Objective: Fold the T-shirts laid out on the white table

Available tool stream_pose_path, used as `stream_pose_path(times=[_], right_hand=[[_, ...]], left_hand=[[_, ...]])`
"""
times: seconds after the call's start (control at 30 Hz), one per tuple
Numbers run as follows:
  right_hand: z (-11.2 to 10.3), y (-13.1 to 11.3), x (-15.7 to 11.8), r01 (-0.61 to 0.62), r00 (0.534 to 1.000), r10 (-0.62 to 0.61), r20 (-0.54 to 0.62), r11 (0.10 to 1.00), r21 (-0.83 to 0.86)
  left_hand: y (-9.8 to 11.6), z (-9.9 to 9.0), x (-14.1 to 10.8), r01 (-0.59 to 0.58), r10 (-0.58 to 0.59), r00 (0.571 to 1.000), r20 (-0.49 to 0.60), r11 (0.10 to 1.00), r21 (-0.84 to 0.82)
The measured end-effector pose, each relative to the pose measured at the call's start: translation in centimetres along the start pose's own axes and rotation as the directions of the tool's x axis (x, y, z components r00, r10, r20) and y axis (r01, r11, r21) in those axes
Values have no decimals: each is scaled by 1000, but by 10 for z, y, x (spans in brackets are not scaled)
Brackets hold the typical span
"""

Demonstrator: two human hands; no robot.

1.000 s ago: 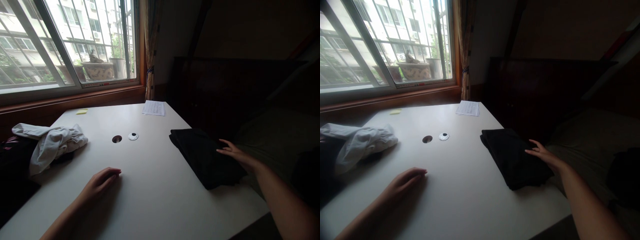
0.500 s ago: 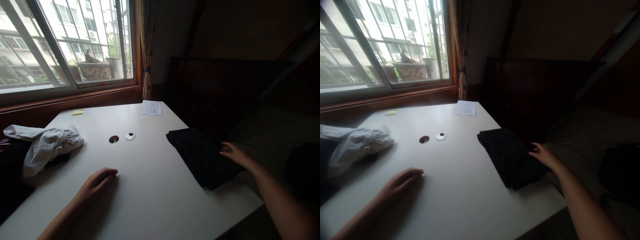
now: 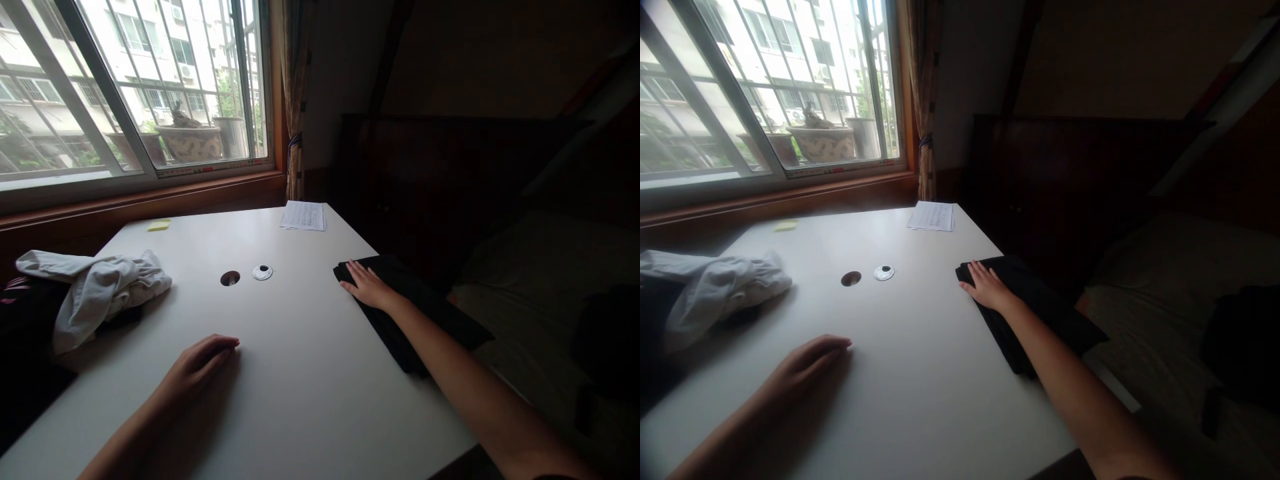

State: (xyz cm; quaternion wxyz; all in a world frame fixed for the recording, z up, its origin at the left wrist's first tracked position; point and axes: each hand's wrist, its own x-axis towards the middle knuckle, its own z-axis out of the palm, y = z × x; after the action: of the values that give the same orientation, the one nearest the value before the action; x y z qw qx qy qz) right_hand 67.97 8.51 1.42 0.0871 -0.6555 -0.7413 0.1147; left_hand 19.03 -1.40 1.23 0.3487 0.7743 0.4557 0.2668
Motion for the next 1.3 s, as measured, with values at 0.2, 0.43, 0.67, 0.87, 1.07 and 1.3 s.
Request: stream_pose_path(times=[0.2,0.43,0.67,0.87,1.07,1.3], right_hand=[[18,-8,0,16,1000,-15,6,989,-146],[15,-19,-16,56,998,-53,15,972,-229],[20,-21,-29,102,993,-111,-40,977,-189],[15,-21,-55,298,951,-300,-74,954,-41],[0,-22,-79,127,886,-122,-446,992,-18],[-6,-19,-98,-120,929,31,-368,967,-223]], left_hand=[[0,1,0,-15,15,1000,8,1000,13],[2,1,0,-39,39,999,15,999,25],[0,2,0,-49,49,999,9,998,32],[-1,1,0,-55,54,998,10,998,44],[1,1,-1,-55,55,998,4,998,36],[1,1,1,-65,65,998,2,997,50]])
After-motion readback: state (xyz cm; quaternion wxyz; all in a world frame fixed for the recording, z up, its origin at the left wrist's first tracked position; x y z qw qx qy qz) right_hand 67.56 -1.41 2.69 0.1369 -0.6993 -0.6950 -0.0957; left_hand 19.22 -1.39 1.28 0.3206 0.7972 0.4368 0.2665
